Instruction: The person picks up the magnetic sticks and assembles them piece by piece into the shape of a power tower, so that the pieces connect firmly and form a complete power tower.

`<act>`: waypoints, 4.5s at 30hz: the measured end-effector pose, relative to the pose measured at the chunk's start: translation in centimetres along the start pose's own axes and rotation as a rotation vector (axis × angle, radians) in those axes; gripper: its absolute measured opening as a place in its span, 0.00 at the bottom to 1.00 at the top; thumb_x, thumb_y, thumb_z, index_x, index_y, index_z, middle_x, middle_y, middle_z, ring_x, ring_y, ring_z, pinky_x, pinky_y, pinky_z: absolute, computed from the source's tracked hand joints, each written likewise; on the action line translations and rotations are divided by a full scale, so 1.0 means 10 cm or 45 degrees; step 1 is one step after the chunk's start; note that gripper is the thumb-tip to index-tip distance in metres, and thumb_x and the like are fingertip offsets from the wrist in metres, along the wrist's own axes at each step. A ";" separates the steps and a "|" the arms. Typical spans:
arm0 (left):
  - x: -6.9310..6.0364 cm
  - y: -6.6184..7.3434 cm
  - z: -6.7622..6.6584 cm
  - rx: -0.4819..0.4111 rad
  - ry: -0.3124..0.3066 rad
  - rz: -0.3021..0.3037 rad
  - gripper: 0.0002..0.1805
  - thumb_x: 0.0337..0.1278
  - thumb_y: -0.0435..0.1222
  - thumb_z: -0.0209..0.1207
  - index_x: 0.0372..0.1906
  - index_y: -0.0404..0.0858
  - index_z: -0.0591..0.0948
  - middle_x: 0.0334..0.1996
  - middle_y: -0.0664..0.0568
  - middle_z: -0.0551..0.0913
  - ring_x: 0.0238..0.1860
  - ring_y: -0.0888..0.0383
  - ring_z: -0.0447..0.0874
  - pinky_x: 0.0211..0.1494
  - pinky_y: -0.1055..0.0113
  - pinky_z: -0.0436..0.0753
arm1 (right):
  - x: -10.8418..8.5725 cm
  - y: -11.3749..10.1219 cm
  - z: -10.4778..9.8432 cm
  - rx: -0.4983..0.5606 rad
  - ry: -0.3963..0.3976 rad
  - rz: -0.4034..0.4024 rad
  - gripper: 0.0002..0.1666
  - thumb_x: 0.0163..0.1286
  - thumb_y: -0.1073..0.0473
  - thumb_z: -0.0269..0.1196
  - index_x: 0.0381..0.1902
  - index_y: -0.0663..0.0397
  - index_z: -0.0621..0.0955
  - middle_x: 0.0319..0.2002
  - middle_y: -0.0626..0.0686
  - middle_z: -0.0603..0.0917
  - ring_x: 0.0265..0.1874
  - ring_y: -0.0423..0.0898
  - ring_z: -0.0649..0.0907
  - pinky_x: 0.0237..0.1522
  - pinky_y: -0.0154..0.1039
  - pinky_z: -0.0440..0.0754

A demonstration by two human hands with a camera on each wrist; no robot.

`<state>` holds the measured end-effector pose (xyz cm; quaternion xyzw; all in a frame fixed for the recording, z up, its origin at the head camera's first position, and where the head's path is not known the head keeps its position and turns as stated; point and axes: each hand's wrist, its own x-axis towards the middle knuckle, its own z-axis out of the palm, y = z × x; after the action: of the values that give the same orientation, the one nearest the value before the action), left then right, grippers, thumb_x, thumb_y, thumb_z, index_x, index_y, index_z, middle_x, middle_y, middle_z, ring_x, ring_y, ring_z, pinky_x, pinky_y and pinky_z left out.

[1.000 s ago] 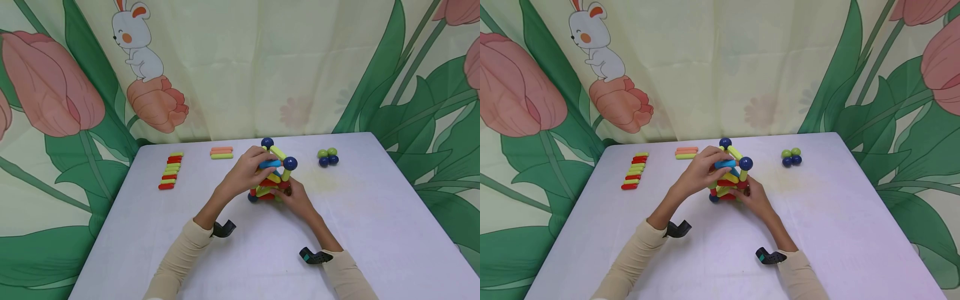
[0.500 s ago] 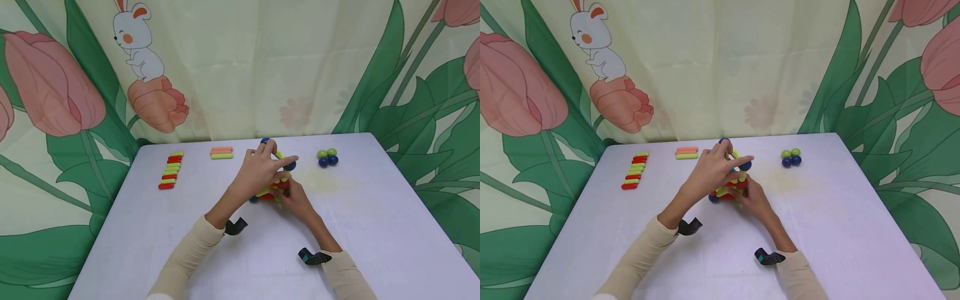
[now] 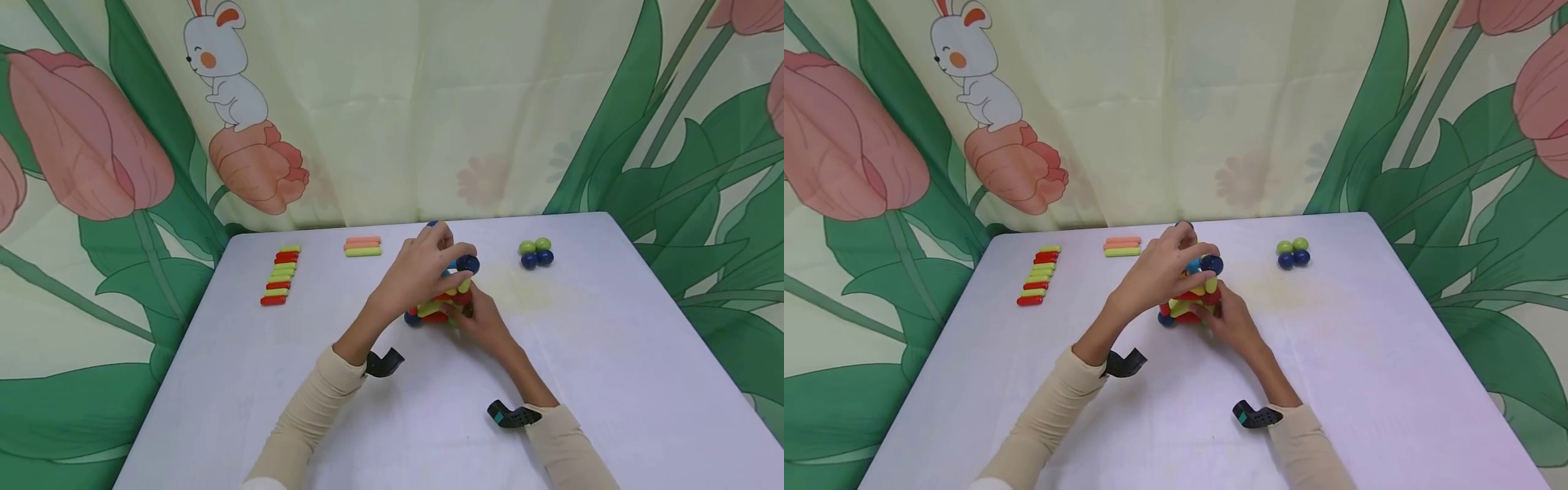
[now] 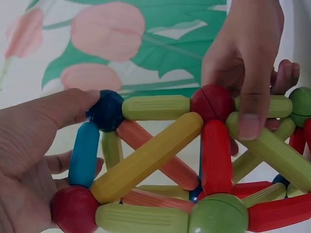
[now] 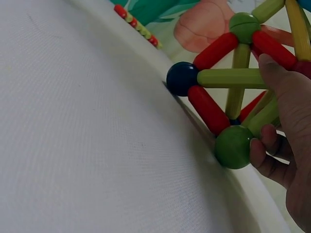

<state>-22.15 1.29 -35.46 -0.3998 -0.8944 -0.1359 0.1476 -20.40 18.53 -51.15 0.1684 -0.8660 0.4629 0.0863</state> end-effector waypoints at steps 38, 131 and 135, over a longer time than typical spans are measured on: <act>-0.53 -0.30 0.67 -1.266 0.444 -0.463 0.31 0.65 0.39 0.60 0.70 0.45 0.65 0.66 0.50 0.70 0.66 0.54 0.71 0.61 0.62 0.79 | -0.01 -0.59 -0.25 0.324 0.467 -0.288 0.18 0.64 0.77 0.60 0.52 0.73 0.74 0.39 0.59 0.77 0.20 0.48 0.80 0.23 0.24 0.77; -0.78 -0.87 0.04 -0.707 0.337 -0.678 0.18 0.65 0.43 0.60 0.56 0.41 0.81 0.49 0.49 0.84 0.52 0.53 0.82 0.52 0.56 0.83 | 0.01 -0.41 -0.14 0.082 0.297 -0.335 0.20 0.57 0.73 0.69 0.46 0.69 0.75 0.36 0.57 0.74 0.24 0.41 0.77 0.27 0.27 0.79; -1.08 -1.27 0.05 -0.388 0.269 -1.020 0.17 0.67 0.39 0.59 0.56 0.36 0.80 0.52 0.39 0.80 0.56 0.42 0.77 0.57 0.48 0.79 | 0.06 -0.21 -0.08 0.077 0.319 -0.335 0.21 0.56 0.74 0.69 0.47 0.67 0.75 0.37 0.58 0.73 0.22 0.44 0.76 0.24 0.27 0.77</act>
<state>-24.94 -13.96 -41.52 -0.0228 -0.9285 -0.3530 0.1132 -20.17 17.98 -48.91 0.2236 -0.8048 0.4906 0.2483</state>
